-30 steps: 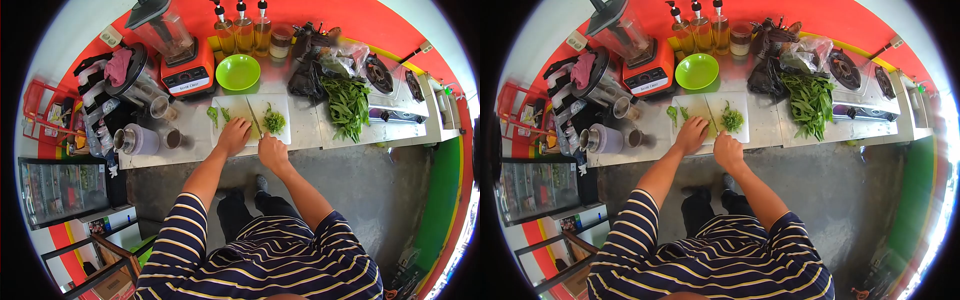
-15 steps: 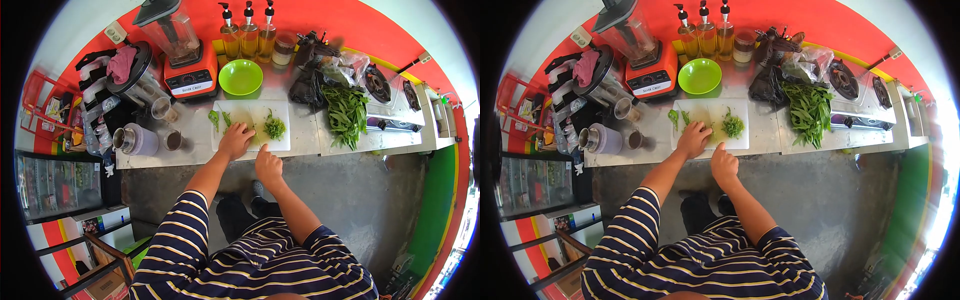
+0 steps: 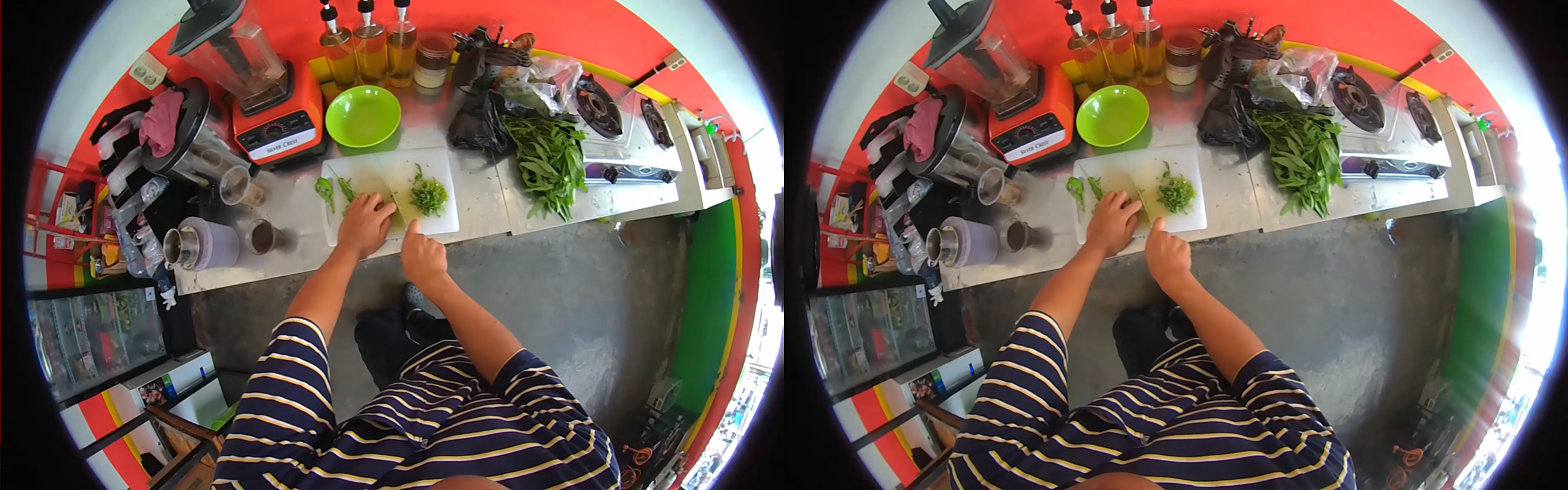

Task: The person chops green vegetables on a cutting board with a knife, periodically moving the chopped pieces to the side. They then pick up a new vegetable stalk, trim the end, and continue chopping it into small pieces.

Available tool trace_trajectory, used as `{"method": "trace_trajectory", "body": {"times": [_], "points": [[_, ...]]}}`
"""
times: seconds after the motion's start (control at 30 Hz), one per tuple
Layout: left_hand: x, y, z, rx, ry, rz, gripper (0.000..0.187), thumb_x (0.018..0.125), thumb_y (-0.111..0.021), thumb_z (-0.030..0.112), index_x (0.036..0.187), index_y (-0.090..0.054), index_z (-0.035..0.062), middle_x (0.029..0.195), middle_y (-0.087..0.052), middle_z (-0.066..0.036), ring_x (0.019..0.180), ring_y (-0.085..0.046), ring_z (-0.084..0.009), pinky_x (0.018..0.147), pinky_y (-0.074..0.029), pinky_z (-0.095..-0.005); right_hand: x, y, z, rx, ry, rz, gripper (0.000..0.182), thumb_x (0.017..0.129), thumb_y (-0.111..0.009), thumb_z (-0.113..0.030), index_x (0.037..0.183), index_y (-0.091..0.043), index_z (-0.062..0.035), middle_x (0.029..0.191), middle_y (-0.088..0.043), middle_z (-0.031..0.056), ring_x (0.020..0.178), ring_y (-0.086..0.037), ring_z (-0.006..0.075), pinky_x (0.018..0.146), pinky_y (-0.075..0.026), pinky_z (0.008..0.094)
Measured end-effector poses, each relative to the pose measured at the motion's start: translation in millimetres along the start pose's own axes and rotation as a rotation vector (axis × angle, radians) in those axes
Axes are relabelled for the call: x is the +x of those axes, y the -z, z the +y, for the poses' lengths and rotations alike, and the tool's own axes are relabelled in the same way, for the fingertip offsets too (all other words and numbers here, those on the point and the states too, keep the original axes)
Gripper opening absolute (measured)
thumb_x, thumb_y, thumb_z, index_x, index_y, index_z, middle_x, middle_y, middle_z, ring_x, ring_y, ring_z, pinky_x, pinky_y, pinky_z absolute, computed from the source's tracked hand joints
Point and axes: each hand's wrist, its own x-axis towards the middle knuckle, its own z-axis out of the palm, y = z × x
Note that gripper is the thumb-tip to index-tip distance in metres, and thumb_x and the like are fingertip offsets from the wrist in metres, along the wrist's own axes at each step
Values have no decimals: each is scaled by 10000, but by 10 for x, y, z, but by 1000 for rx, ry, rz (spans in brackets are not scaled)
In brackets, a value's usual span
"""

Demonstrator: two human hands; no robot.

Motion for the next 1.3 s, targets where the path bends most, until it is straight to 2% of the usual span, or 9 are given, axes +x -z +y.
{"method": "trace_trajectory", "body": {"times": [0.23, 0.3, 0.4, 0.63, 0.9, 1.0, 1.13, 1.2, 1.3], "points": [[-10, -41, -29, -18, 5, -2, 222, 847, -631, 103, 1068, -649, 118, 953, -541, -90, 949, -518, -307, 861, -441, -431, 52, 192, -20, 32, 28, -144, 159, 941, -551, -137, 1035, -491, -24, 795, -739, 135, 743, -754, 285, 630, -602, 376], [-11, -41, -28, -34, -40, 86, 172, 853, -621, 69, 1024, -630, 88, 906, -544, -109, 896, -526, -331, 817, -442, -445, 30, 129, -61, 44, -20, -158, 157, 939, -561, -135, 1029, -490, -27, 832, -743, 146, 784, -756, 292, 674, -606, 376], [-5, -30, -45, -42, -56, 82, 148, 863, -624, 84, 1011, -626, 82, 909, -547, -112, 902, -527, -334, 813, -442, -445, 140, 58, -42, 92, 29, -76, 189, 920, -555, -123, 1042, -473, -4, 789, -723, 175, 739, -746, 329, 629, -602, 405], [7, -34, -37, -48, -39, 89, 131, 881, -605, 89, 1010, -606, 69, 920, -548, -118, 912, -526, -338, 814, -435, -448, 102, 127, -7, 114, 33, -138, 208, 928, -552, -127, 1069, -464, -2, 813, -725, 178, 767, -745, 341, 647, -602, 399], [-2, -30, -29, -5, -55, 101, 118, 899, -582, 114, 1006, -570, 63, 967, -562, -113, 941, -527, -333, 845, -426, -446, 223, 256, -43, 149, 38, -190, 249, 894, -600, -92, 1059, -447, 14, 871, -720, 214, 833, -741, 366, 710, -602, 429], [-1, -29, -28, -33, -51, 100, 117, 898, -580, 112, 1003, -563, 63, 963, -560, -115, 941, -526, -336, 843, -426, -446, 92, 308, -69, 105, 16, -258, 299, 881, -642, -116, 1080, -458, 10, 896, -734, 190, 857, -751, 325, 720, -605, 390], [-2, -11, -28, -37, -39, 76, 111, 897, -579, 112, 994, -557, 63, 955, -559, -117, 937, -525, -338, 839, -426, -448, 171, 199, -120, 125, -27, -241, 301, 883, -641, -132, 1077, -459, 9, 910, -732, 203, 858, -750, 335, 735, -605, 403], [-8, -14, -28, -21, -40, 82, 103, 907, -572, 123, 987, -552, 61, 956, -557, -120, 943, -524, -339, 844, -423, -452, 267, 230, -113, 171, 11, -218, 275, 889, -599, -92, 1079, -435, 21, 913, -718, 235, 860, -737, 384, 734, -601, 451], [-9, -27, -36, -28, -28, 79, 98, 910, -571, 123, 980, -546, 59, 960, -555, -123, 950, -521, -341, 846, -421, -456, 218, 276, -96, 190, 6, -223, 264, 895, -594, -97, 1076, -440, 17, 906, -719, 233, 838, -738, 384, 714, -602, 445]]}}
